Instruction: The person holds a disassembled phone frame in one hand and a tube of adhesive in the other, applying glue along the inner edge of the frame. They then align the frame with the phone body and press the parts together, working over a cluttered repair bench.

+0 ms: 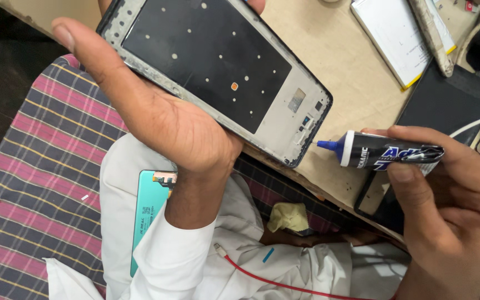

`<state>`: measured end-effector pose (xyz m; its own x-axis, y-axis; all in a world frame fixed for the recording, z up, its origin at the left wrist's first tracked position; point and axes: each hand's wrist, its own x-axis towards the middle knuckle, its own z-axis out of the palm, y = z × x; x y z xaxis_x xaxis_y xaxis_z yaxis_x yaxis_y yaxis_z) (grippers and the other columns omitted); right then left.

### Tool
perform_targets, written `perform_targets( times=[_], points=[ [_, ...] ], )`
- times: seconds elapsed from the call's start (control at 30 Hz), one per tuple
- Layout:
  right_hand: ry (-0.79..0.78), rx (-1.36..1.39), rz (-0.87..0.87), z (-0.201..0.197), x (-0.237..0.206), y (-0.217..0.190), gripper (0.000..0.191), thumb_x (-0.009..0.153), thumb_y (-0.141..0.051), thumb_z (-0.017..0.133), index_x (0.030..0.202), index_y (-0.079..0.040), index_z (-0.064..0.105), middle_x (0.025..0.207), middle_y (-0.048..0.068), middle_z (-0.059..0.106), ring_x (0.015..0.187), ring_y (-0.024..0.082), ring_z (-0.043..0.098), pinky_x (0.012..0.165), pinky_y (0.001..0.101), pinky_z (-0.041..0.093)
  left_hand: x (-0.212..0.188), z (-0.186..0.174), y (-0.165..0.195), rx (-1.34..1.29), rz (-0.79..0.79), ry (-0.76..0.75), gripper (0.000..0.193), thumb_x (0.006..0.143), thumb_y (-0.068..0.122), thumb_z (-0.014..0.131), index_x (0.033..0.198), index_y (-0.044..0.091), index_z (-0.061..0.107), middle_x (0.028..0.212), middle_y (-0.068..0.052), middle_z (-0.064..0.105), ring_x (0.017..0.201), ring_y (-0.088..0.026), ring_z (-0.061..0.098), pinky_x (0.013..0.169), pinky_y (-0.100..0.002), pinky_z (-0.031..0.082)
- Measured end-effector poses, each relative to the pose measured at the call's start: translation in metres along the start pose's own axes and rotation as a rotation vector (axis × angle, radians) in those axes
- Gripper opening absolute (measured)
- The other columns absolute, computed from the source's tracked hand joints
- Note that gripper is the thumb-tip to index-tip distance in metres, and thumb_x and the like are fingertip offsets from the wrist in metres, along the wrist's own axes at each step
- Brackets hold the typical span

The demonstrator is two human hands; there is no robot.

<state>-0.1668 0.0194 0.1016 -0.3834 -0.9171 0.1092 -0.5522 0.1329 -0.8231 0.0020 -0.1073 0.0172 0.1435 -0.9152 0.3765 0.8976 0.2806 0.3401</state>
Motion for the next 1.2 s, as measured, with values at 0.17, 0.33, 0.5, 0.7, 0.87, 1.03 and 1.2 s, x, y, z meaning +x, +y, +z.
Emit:
perform_targets(
  times=[0.17,0.33,0.5,0.7,0.87,1.03,1.2],
  points=[
    [-0.01,-0.059,0.047,-0.0015,-0.0002,-0.0035,0.022,0.098,0.003,0.059,0.119,0.01,0.062,0.106,0.022,0.073,0.099,0.021,0.074,0.083,0.0265,0.06,0.0019,0.0013,-0.0004,-0.013,0.002,0.006,0.104,0.091,0.065,0.066,0.161,0.007,0.016,0.144,-0.025,0.056,0.126,-0.029,0.062,0.107,-0.036,0.057],
    [-0.041,0.001,0.003,-0.0009,0.0005,-0.0044,0.023,0.1,0.003,0.059,0.121,0.01,0.061,0.11,0.022,0.073,0.105,0.022,0.074,0.09,0.0277,0.061,0.0031,0.0028,0.001,-0.015,-0.009,0.007,0.106,0.09,0.066,0.067,0.161,0.007,0.016,0.144,-0.025,0.056,0.126,-0.029,0.062,0.107,-0.036,0.057],
    [-0.037,-0.008,-0.002,-0.0009,-0.0011,-0.0045,0.023,0.098,0.004,0.059,0.12,0.01,0.061,0.108,0.023,0.072,0.104,0.023,0.074,0.089,0.0279,0.061,0.003,0.0039,0.003,-0.022,-0.014,0.007,0.107,0.089,0.066,0.068,0.161,0.007,0.015,0.144,-0.025,0.056,0.126,-0.029,0.063,0.107,-0.036,0.057],
    [-0.056,0.061,-0.037,-0.0002,-0.0016,-0.0007,0.023,0.099,0.006,0.059,0.122,0.011,0.061,0.111,0.024,0.072,0.107,0.024,0.074,0.093,0.0296,0.062,0.001,0.0038,0.0068,-0.021,-0.021,0.009,0.109,0.088,0.066,0.069,0.162,0.007,0.015,0.145,-0.025,0.056,0.127,-0.029,0.063,0.107,-0.036,0.057],
    [-0.083,0.067,-0.069,-0.0015,-0.0022,0.0015,0.023,0.099,0.007,0.058,0.121,0.011,0.061,0.111,0.024,0.072,0.107,0.025,0.074,0.094,0.0308,0.062,0.0011,0.0017,0.0084,-0.022,-0.028,0.009,0.11,0.087,0.066,0.07,0.162,0.007,0.015,0.145,-0.026,0.056,0.127,-0.029,0.063,0.107,-0.035,0.057],
    [-0.089,0.051,-0.084,-0.0009,-0.0014,0.0005,0.023,0.099,0.008,0.058,0.121,0.011,0.061,0.111,0.024,0.072,0.108,0.025,0.074,0.095,0.0309,0.063,0.0014,0.0005,0.0076,-0.021,-0.032,0.003,0.112,0.086,0.066,0.07,0.162,0.007,0.014,0.145,-0.026,0.056,0.127,-0.029,0.063,0.107,-0.035,0.057],
    [-0.078,0.016,-0.026,-0.0017,-0.001,-0.0025,0.023,0.094,0.009,0.058,0.117,0.012,0.062,0.107,0.025,0.072,0.103,0.026,0.074,0.087,0.0298,0.062,0.001,0.0007,0.0055,-0.014,-0.028,-0.001,0.113,0.085,0.067,0.071,0.162,0.007,0.014,0.145,-0.026,0.056,0.127,-0.029,0.063,0.107,-0.035,0.058]
  ],
)
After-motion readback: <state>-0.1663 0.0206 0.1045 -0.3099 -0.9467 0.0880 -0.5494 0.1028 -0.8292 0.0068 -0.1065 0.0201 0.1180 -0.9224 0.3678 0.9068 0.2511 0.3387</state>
